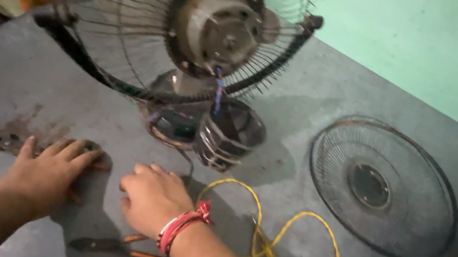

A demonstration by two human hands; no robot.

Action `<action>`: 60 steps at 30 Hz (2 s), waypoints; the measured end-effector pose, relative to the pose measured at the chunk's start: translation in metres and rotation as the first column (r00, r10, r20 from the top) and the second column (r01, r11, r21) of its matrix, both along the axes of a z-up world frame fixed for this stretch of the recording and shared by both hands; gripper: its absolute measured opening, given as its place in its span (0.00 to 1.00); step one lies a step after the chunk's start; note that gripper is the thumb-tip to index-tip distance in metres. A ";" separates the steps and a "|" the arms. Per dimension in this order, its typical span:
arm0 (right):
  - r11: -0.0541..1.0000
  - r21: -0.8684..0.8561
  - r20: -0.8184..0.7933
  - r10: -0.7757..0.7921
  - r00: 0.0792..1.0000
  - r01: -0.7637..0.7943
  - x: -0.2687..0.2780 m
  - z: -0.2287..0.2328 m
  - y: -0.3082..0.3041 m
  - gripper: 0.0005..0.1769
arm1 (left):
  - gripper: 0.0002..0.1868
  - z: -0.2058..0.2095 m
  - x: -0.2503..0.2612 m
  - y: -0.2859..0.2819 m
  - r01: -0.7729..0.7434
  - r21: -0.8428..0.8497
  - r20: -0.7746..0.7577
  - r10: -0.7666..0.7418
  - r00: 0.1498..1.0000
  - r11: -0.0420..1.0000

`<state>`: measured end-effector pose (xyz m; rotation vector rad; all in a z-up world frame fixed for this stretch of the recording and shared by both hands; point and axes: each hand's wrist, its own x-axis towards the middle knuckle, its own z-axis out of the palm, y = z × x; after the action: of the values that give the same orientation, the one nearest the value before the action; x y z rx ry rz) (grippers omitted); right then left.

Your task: The person works on the rear motor housing of a standing electric fan. They remove the rear grille, then use pliers to adjust and secure wires and small components inside the motor housing. The front grille and fan blades remain attached during the clip.

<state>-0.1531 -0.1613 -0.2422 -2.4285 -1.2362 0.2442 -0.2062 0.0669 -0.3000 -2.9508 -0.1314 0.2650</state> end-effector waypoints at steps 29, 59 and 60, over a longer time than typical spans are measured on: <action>0.836 0.428 -0.824 0.517 -0.232 0.342 0.055 0.111 -0.185 0.25 | 0.15 0.282 0.055 -0.197 0.319 -0.859 -0.062 -0.699 0.712 0.401; 0.752 0.268 -0.891 -0.045 0.452 0.603 0.087 0.238 -0.183 0.13 | 0.22 0.369 0.156 -0.169 0.208 0.311 0.063 -0.239 0.969 0.927; 0.785 0.248 -0.851 -0.104 0.515 0.568 0.088 0.235 -0.181 0.12 | 0.21 0.367 0.155 -0.168 0.209 0.309 0.058 -0.238 0.970 0.928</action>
<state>-0.0646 -0.3428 -0.0072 -1.6652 -0.2872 0.7120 -0.0508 -0.1015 0.0666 -2.6424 0.1415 0.0647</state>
